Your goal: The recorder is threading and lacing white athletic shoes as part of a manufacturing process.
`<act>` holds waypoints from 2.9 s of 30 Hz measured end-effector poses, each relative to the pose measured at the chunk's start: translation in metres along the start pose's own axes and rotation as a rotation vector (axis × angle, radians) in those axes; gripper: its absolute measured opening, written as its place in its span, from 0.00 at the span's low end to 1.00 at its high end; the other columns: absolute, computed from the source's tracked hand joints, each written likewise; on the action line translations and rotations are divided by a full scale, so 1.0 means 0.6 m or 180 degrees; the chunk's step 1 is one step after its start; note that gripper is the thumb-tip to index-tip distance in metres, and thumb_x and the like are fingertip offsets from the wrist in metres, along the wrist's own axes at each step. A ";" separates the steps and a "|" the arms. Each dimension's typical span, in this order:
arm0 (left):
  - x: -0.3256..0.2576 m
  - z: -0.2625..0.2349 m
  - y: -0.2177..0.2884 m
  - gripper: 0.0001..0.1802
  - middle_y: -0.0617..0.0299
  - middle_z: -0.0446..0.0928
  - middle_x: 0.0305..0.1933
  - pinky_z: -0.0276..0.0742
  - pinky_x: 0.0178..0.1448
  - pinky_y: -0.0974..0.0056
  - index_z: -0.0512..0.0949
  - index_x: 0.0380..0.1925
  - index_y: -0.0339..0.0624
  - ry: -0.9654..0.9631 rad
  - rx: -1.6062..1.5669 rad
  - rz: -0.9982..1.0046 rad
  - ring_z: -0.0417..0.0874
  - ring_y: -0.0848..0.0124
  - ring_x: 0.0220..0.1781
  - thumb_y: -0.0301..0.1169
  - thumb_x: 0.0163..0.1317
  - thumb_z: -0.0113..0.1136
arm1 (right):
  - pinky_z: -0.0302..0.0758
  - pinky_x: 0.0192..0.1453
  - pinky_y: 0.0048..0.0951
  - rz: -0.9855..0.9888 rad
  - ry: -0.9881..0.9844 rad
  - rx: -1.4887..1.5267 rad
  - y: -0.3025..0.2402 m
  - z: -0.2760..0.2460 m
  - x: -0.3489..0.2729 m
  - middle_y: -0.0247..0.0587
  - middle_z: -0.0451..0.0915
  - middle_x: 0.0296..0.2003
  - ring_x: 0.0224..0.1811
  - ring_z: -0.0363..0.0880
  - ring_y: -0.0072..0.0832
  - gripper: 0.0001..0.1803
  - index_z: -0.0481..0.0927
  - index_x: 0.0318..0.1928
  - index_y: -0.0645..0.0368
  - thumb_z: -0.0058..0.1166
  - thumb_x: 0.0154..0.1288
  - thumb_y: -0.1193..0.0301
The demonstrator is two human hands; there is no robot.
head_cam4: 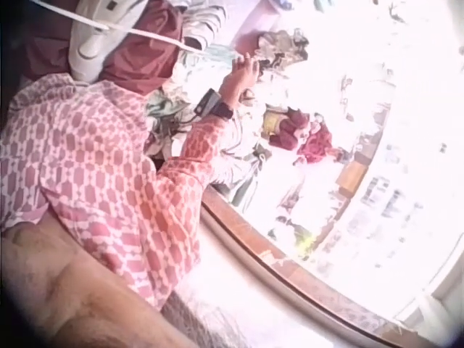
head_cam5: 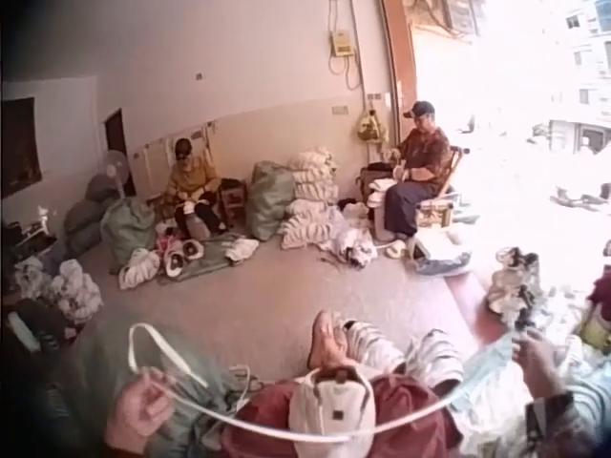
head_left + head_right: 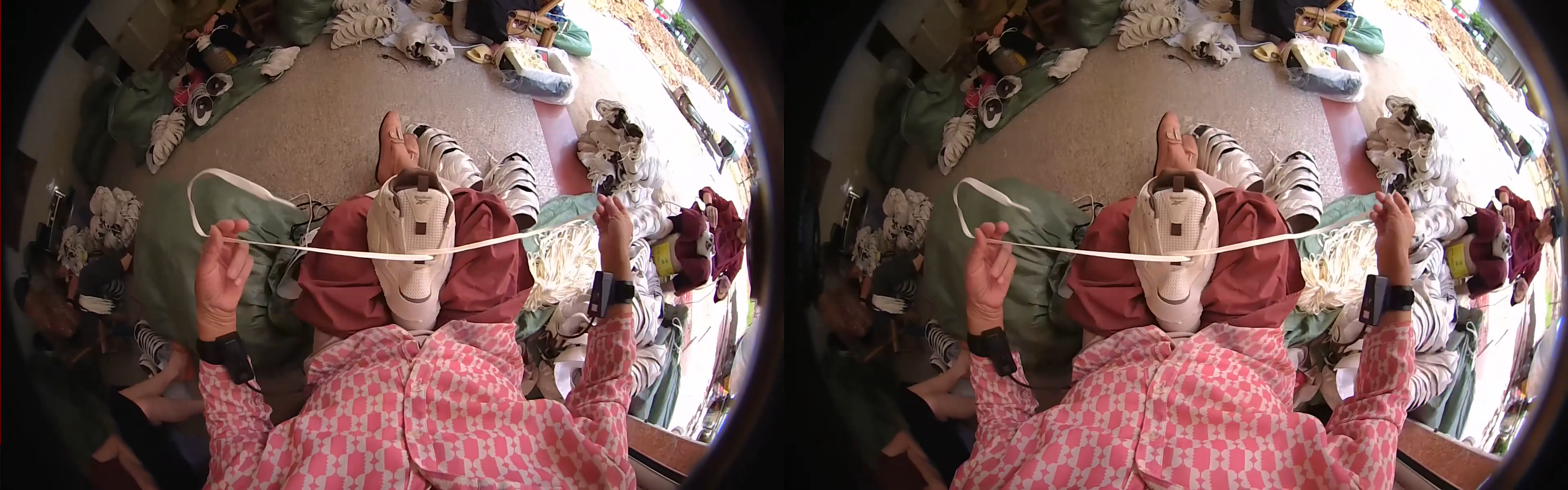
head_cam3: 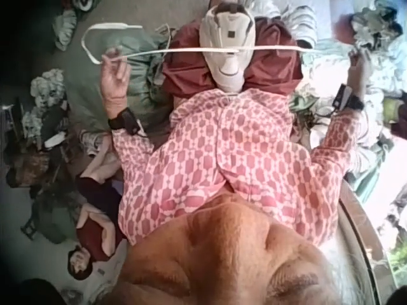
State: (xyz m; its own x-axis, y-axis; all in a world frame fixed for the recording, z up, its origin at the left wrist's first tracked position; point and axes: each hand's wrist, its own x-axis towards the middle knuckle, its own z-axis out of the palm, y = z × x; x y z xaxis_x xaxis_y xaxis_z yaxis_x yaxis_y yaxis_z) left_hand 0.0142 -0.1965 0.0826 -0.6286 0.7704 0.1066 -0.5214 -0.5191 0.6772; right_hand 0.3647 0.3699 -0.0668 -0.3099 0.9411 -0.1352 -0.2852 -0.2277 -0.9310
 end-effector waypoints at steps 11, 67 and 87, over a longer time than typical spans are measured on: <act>0.129 0.096 -0.225 0.09 0.60 0.80 0.40 0.72 0.52 0.60 0.81 0.36 0.42 -0.1771 0.5285 0.1627 0.80 0.59 0.45 0.26 0.55 0.66 | 0.74 0.31 0.30 -0.0735 -0.2531 -0.2464 0.086 0.284 -0.325 0.43 0.81 0.29 0.25 0.79 0.31 0.06 0.78 0.42 0.62 0.54 0.68 0.73; 0.173 0.093 -0.324 0.03 0.64 0.76 0.30 0.69 0.44 0.59 0.82 0.24 0.47 -0.2315 0.5312 0.1522 0.79 0.64 0.38 0.31 0.49 0.66 | 0.76 0.49 0.33 -0.2014 -0.3566 -0.2448 0.055 0.308 -0.238 0.39 0.71 0.46 0.43 0.78 0.36 0.27 0.75 0.44 0.57 0.75 0.45 0.66; 0.168 0.076 -0.316 0.05 0.59 0.74 0.31 0.73 0.40 0.61 0.80 0.31 0.42 -0.1615 0.5041 0.1987 0.78 0.61 0.35 0.24 0.54 0.66 | 0.72 0.51 0.38 -0.1875 -0.3943 -0.2640 0.034 0.327 -0.235 0.45 0.70 0.47 0.45 0.76 0.43 0.24 0.74 0.43 0.58 0.70 0.54 0.58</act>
State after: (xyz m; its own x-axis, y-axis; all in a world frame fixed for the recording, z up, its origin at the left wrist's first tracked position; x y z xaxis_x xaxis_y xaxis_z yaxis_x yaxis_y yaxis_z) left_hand 0.0762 -0.0035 -0.0020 -0.1137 0.8039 0.5838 0.8981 -0.1681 0.4064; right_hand 0.2246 0.1838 0.0000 -0.9672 -0.0226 0.2530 -0.2051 0.6571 -0.7254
